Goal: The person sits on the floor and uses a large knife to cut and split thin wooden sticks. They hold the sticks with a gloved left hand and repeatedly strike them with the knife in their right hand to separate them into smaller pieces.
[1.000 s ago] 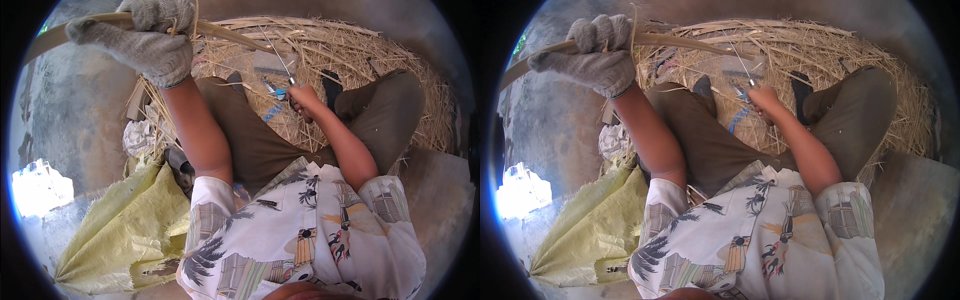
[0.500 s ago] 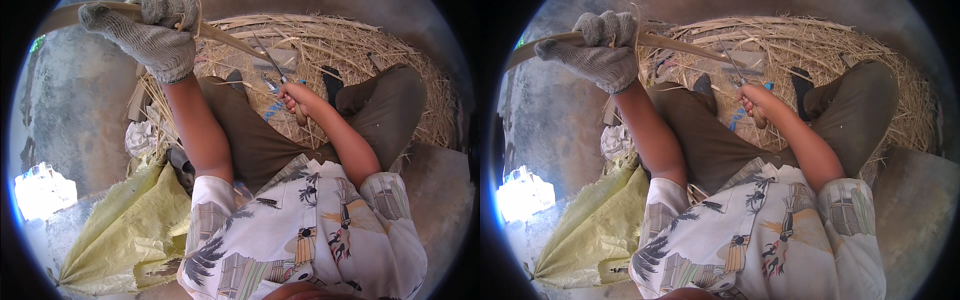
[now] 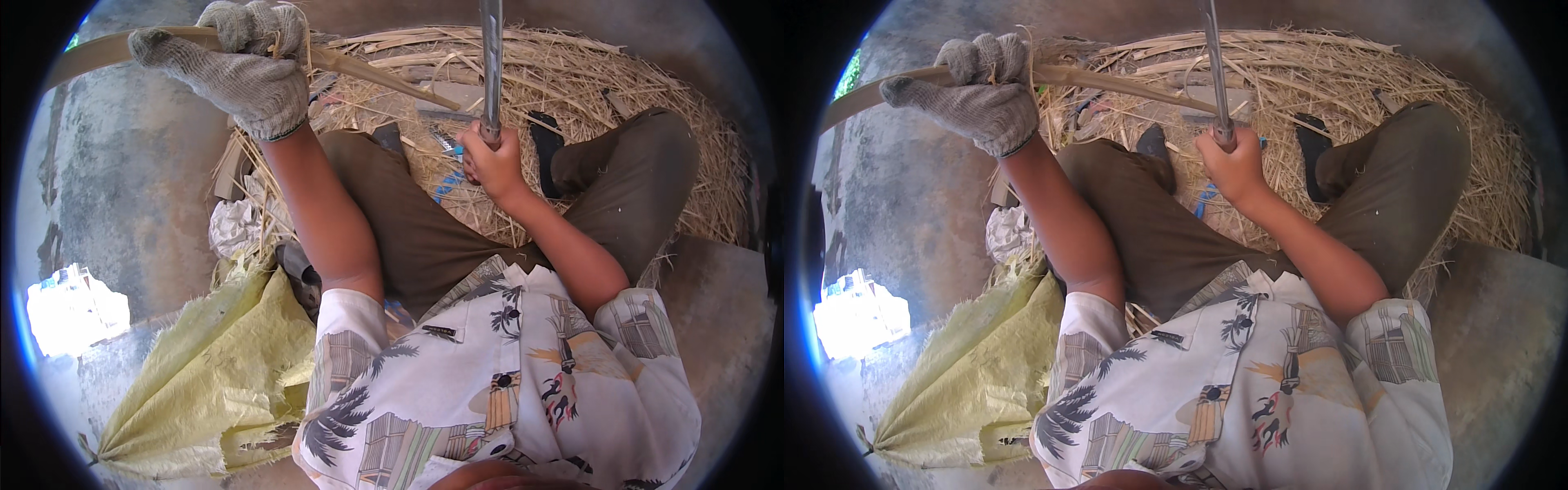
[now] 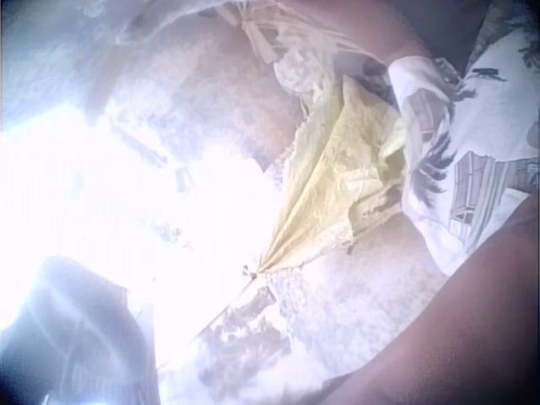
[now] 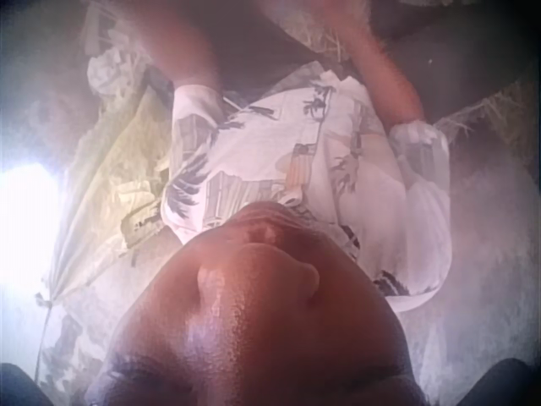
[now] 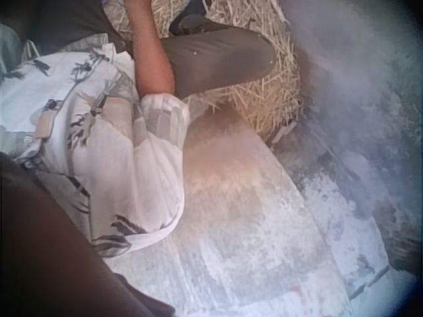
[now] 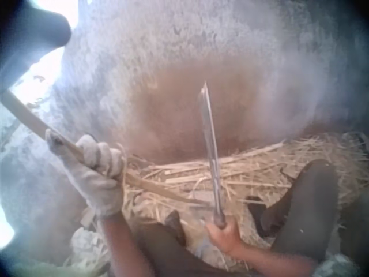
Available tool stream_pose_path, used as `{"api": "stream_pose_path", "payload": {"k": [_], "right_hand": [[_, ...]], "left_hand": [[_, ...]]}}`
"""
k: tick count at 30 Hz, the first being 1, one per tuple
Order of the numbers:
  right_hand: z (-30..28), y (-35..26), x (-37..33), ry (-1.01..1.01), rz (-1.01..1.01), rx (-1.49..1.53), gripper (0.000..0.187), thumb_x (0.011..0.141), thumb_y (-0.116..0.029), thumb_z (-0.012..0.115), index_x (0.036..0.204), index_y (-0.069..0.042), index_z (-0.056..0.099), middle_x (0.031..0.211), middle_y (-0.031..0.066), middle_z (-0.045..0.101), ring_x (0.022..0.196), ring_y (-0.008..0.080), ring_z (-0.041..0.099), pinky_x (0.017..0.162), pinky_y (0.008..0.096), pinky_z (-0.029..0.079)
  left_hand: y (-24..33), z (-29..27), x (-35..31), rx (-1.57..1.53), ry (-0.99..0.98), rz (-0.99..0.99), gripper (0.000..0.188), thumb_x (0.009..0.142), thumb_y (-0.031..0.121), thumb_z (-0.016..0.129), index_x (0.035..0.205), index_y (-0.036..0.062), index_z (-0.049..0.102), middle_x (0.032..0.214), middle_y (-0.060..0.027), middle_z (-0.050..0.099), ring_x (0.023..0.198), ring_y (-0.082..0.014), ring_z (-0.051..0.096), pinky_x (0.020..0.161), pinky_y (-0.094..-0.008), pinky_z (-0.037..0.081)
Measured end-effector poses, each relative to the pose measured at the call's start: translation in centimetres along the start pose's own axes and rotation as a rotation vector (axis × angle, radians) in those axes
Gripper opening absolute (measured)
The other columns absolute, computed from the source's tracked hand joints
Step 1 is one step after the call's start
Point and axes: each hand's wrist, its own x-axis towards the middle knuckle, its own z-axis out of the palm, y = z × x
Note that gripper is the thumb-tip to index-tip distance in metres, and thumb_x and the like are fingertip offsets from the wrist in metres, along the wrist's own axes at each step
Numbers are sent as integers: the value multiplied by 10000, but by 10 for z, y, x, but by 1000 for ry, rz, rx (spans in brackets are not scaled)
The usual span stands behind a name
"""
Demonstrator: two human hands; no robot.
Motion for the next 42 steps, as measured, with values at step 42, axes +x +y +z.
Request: {"api": "stream_pose_path", "payload": {"k": [42], "right_hand": [[-3, 4, -7, -134, 616, -143, 195, 806, -156, 650, 706, -55, 517, 518, -3, 408, 354, 105, 367, 340, 305, 321]], "left_hand": [[-11, -3, -1, -247, -286, -138, 852, 654, 1019, 385, 508, 179, 398, 441, 39, 269, 379, -141, 269, 408, -310, 188]]}}
